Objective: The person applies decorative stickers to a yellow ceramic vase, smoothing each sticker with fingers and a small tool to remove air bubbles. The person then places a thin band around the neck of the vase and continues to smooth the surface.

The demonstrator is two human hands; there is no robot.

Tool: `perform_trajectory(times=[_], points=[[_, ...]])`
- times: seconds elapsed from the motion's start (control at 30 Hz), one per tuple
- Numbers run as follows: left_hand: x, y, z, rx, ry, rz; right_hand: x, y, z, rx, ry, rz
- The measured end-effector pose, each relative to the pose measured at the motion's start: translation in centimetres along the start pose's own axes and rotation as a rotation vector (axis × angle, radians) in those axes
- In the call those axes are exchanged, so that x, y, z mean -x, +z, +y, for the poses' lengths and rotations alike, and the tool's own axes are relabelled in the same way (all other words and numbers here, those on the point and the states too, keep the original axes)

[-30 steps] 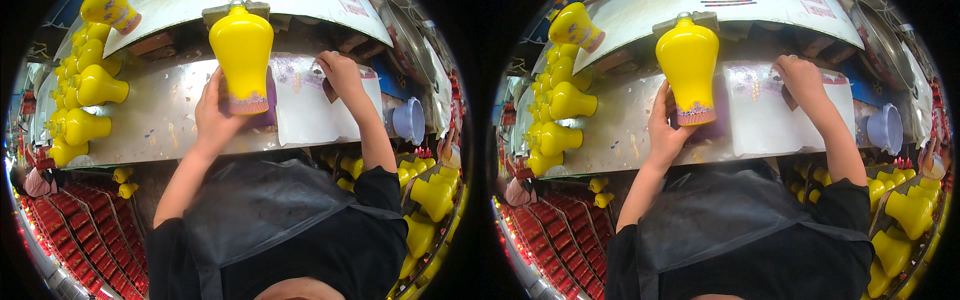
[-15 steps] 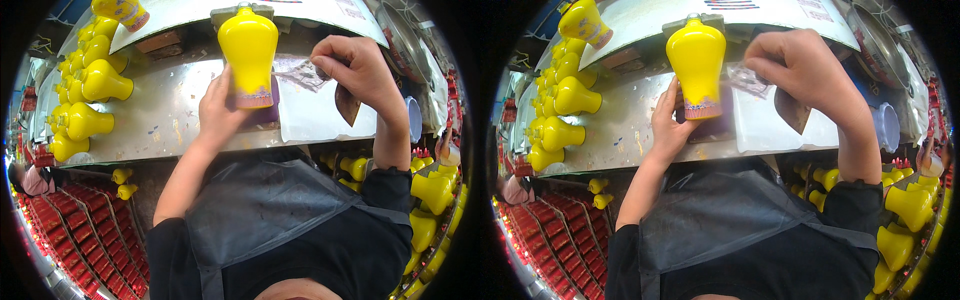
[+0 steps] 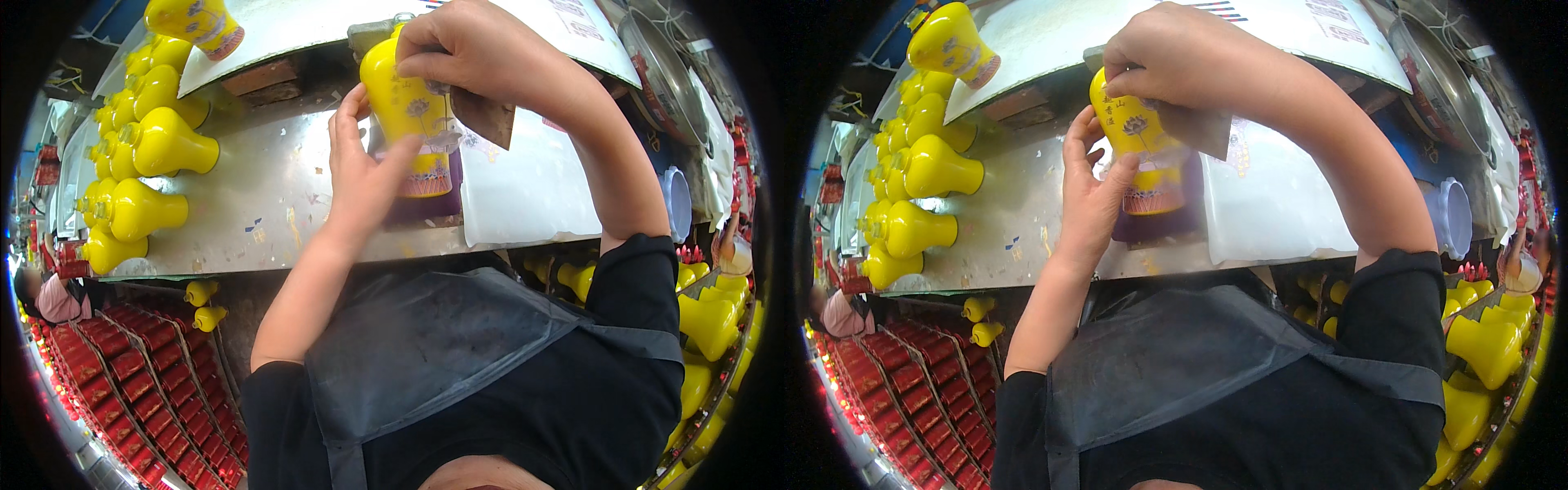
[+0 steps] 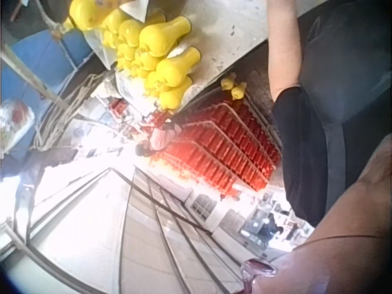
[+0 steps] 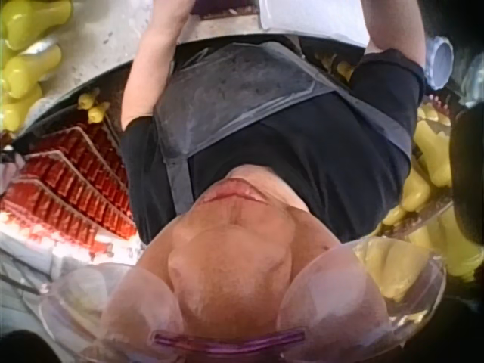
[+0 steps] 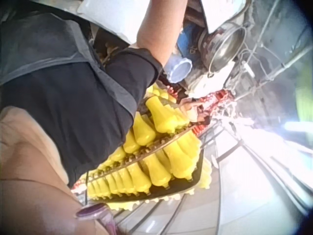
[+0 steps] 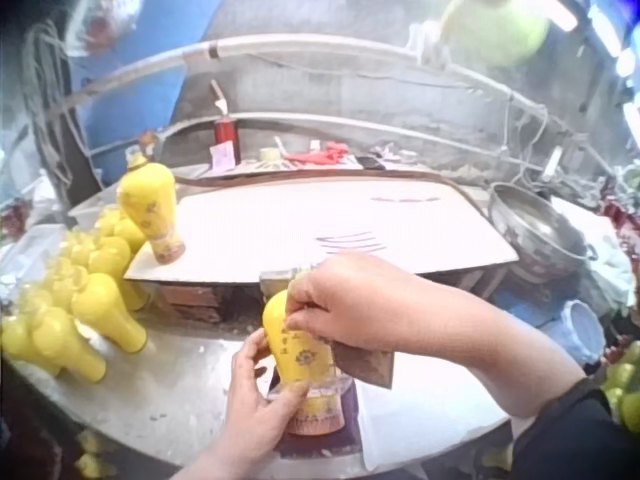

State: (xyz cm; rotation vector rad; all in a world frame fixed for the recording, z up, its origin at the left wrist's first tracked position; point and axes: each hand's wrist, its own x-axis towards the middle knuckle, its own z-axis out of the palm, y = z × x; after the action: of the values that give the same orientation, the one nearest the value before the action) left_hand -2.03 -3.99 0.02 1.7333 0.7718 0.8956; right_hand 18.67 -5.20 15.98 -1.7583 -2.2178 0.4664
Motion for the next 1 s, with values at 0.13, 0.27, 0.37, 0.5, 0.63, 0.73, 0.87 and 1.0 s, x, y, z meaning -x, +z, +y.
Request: perform_trajectory(times=[0.13, 0.27, 0.37, 0.5, 0.63, 0.73, 0.87, 1.0], points=[[0.0, 1.0, -0.1, 0.090, 0.023, 0.057, -0.2, 0.2, 0.3, 0.055, -0.024, 0.069], [0.1, 1.3, -0.3, 0.138, 0.003, 0.080, 0.1, -0.5, 0.0, 0.034, -0.021, 0.088], [0.2, 1.5, -0.3, 0.129, 0.008, 0.085, -0.2, -0.1, 0.5, -0.025, 0.052, 0.191], [0.4, 1.5, -0.2, 0.166, -0.035, 0.067, -1.0, 1.4, 3.1, -0.249, 0.204, 0.434], [0.2, 0.6, 0.2, 0.285, -0.043, 0.045, -0.3, 4.3, 4.9, -0.303, 0.094, 0.689], [-0.5, -0.2, 0.3, 0.315, 0.006, 0.025, 2.7, 6.1, 4.9, -0.451, 0.304, 0.457], [-1.6, 0.0, 0.4, 0.207, 0.035, 0.013, 3.6, 8.8, 3.6, -0.387, 0.258, 0.566], [-2.6, 1.0, 0.3, 0.109, -0.071, -0.033, 2.8, 8.9, 3.1, -0.279, 0.354, 0.496]])
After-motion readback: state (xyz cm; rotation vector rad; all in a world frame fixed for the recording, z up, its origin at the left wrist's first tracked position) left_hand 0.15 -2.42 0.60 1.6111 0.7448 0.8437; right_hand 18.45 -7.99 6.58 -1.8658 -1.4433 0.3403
